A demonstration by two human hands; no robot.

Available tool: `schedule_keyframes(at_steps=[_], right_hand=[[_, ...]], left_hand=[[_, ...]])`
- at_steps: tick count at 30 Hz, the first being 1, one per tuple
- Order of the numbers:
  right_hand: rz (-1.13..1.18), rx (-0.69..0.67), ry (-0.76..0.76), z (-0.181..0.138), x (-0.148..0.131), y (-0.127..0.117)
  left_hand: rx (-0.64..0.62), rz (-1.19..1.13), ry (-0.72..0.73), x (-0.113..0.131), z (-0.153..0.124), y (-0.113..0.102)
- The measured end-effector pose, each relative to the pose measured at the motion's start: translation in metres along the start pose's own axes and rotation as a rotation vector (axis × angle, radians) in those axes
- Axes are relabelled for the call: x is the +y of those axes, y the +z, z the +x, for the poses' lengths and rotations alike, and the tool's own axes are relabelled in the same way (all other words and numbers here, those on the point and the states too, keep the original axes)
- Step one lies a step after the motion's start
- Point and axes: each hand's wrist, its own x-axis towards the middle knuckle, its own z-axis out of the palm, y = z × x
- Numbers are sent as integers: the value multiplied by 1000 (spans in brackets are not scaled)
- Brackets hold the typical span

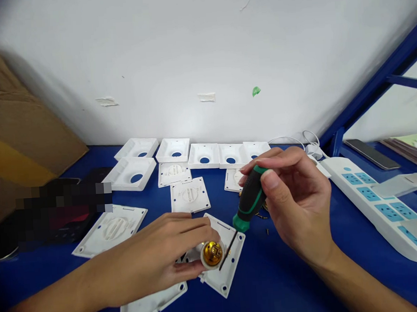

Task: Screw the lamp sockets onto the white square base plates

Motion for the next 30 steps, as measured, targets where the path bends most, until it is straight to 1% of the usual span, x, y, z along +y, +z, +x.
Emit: schedule_keyframes(at_steps=[3,6,12,19,25,27,30], right_hand=[[-21,-11,-58,-4,-1,2],[18,-34,-88,-7,-1,3],[12,-14,-109,-14,1,7],[-32,5,-164,-13,3,7],[-35,-83,-218,-20,6,10],[-31,-90,-219,-22,6,11],[-19,-104,-258,-21,7,11]], left_hand=[[-3,-25,0,-1,-1,1],[-3,-43,-11,-1,-1,1],[-15,-87,-33,-1,0,2],[-30,-122,-34,-2,-1,4],[-20,-134,-24,-3,-1,3],[-31,-146,-24,-2,0,3],[-38,-151,-23,-2,1,2]])
